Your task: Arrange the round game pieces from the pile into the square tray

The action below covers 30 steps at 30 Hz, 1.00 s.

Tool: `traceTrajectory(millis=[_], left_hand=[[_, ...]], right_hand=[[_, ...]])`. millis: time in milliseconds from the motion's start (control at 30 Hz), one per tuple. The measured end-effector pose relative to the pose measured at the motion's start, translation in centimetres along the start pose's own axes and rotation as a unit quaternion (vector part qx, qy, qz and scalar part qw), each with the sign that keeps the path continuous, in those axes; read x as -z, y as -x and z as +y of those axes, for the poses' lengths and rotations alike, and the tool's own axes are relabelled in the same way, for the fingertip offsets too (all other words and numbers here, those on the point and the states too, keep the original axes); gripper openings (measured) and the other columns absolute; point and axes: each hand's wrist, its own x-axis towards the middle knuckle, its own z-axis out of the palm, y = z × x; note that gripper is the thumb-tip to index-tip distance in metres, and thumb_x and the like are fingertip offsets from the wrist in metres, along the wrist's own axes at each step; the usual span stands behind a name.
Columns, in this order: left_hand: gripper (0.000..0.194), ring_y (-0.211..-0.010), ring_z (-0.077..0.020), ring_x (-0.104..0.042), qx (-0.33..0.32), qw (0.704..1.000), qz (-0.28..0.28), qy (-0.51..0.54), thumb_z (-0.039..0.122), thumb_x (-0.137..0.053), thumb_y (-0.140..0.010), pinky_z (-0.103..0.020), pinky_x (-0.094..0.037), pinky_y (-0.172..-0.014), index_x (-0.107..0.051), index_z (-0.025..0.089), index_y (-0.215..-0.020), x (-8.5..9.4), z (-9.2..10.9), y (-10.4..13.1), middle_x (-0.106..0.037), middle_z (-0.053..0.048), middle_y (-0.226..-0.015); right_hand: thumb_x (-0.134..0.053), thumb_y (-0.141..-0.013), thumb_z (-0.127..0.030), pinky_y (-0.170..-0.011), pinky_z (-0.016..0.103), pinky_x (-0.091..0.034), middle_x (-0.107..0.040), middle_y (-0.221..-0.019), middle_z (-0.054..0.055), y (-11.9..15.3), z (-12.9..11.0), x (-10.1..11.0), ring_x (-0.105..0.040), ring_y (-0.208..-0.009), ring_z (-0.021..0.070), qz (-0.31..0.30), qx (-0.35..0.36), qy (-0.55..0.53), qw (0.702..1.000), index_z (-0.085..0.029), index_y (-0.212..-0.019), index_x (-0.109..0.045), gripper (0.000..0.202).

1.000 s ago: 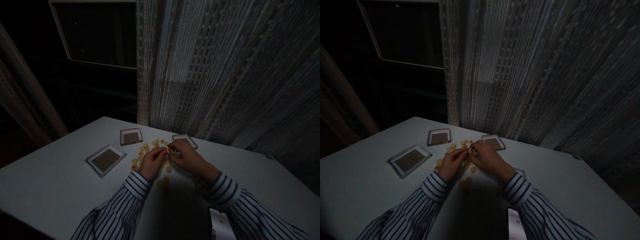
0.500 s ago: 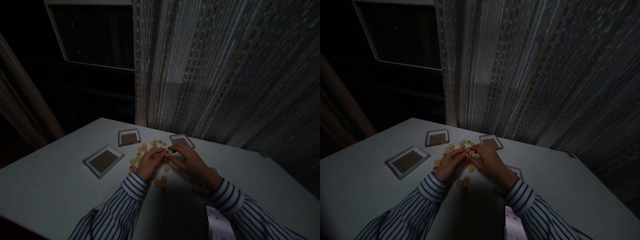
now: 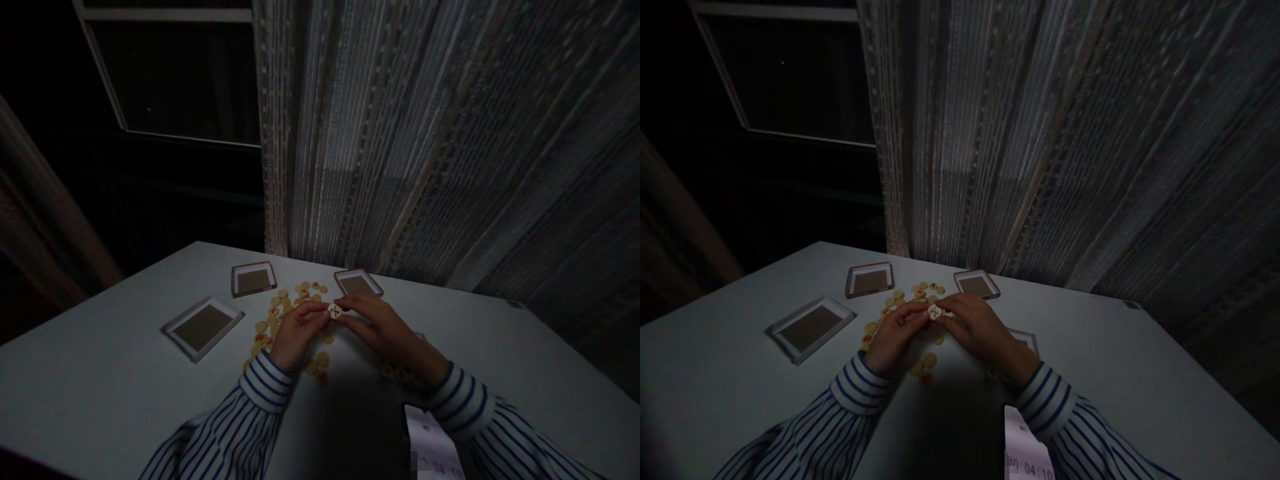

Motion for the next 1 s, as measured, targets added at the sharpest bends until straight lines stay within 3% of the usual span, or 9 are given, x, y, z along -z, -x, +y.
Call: traceTrajectory(millis=[200,567,833,1000], left_hand=[[0.036,-0.063,-0.0140,-0.062,0.000,1.000,-0.009,-0.026,0.041,-0.072,-0.058,-0.027,-0.048,-0.065,-0.063,0.013,-0.080,-0.9,-0.1,0.5,-0.068,-0.003,-0.067],[0.032,-0.064,-0.0123,-0.061,0.010,1.000,0.000,-0.008,0.037,-0.073,-0.059,-0.023,-0.046,-0.063,-0.063,0.014,-0.078,-3.8,0.4,1.5,-0.067,-0.002,-0.068],[0.041,-0.072,-0.0132,-0.061,0.017,0.999,-0.044,0.004,0.033,-0.069,-0.065,-0.025,-0.045,-0.071,-0.063,0.014,-0.101,-5.9,-0.4,1.5,-0.069,-0.007,-0.084],[0.037,-0.072,-0.0115,-0.060,0.020,0.998,-0.048,0.022,0.030,-0.070,-0.065,-0.023,-0.045,-0.071,-0.065,0.015,-0.098,-7.5,-0.6,1.5,-0.069,-0.005,-0.084]], right_hand=[[-0.047,-0.086,-0.027,-0.083,0.033,-0.045,-0.063,-0.101,0.007,1.2,0.0,0.7,-0.056,-0.095,0.0162,0.005,0.015,0.016,1.000,-0.021,-0.110,-0.056,0.026],[-0.052,-0.082,-0.030,-0.083,0.033,-0.044,-0.062,-0.100,0.006,3.5,0.3,1.5,-0.055,-0.094,0.0168,0.065,-0.058,-0.029,0.996,-0.021,-0.103,-0.057,0.023],[-0.053,-0.082,-0.026,-0.078,0.030,-0.045,-0.062,-0.091,0.004,4.9,0.4,3.0,-0.056,-0.086,0.0150,0.103,-0.093,-0.089,0.986,-0.021,-0.098,-0.059,0.018],[-0.054,-0.081,-0.026,-0.077,0.028,-0.045,-0.063,-0.089,0.002,5.5,0.6,3.9,-0.057,-0.083,0.0138,0.130,-0.094,-0.084,0.983,-0.021,-0.096,-0.059,0.016]])
